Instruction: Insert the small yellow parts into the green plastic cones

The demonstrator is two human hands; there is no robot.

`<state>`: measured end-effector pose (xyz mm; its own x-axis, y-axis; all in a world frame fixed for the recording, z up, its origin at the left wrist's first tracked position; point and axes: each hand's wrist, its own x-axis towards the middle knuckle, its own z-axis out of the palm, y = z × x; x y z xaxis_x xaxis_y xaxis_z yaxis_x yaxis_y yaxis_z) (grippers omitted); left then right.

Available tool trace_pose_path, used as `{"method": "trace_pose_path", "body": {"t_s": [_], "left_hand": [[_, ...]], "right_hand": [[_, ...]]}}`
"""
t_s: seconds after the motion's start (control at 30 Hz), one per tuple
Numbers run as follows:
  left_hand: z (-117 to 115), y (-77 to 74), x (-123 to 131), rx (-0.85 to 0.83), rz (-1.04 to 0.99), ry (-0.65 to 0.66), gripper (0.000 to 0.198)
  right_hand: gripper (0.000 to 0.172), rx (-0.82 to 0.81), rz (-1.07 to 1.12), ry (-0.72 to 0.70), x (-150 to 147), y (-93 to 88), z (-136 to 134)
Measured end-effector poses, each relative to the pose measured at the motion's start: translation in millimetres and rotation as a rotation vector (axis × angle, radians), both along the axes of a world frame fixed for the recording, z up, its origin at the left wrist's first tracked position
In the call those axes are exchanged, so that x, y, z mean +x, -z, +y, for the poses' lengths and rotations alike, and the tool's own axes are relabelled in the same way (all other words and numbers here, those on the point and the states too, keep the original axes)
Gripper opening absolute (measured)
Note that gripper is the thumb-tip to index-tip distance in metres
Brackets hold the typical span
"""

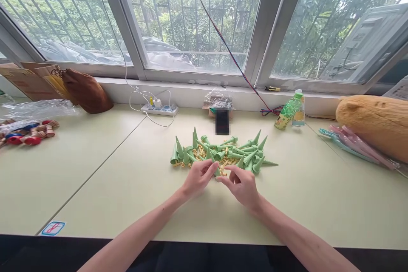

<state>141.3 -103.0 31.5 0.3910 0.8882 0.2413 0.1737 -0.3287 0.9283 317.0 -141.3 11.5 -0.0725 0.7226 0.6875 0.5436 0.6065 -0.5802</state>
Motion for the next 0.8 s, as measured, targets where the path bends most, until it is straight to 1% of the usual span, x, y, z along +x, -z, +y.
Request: {"method": "trace_pose_path", "body": {"t_s": [0.07,0.17,0.37,0.5,0.63,0.8], "left_hand": [[1.7,1.6,-1.9,0.123,0.049,-0.065,0.046],[3.3,3.5,-3.4,0.238,0.106,-0.114,0.045],[1.2,0.3,-5.0,0.401,0.093,-0.107,0.047],[0.7,-0.5,-7.5,0.417,0.152,-0.052,0.043],[1.8,3.8,-8.8,0.410,0.274,-0.013,0.033],[3.9,6.8,-9.8,0.406,0.359,-0.053,0.029]], "right_hand": [[0.034,-0.051,-0.001,0.027,2.9,-0.4,1.7],[0.038,-0.111,-0.034,0.067,6.3,-2.3,3.9],[0.029,-0.299,-0.205,0.108,7.1,-4.6,5.3],[0.033,-0.395,-0.325,0.101,6.6,-3.4,6.0],[0.036,-0.437,-0.440,0.088,7.8,-2.5,6.3],[0.033,-0.461,-0.504,0.086,8.7,-1.6,7.1]]}}
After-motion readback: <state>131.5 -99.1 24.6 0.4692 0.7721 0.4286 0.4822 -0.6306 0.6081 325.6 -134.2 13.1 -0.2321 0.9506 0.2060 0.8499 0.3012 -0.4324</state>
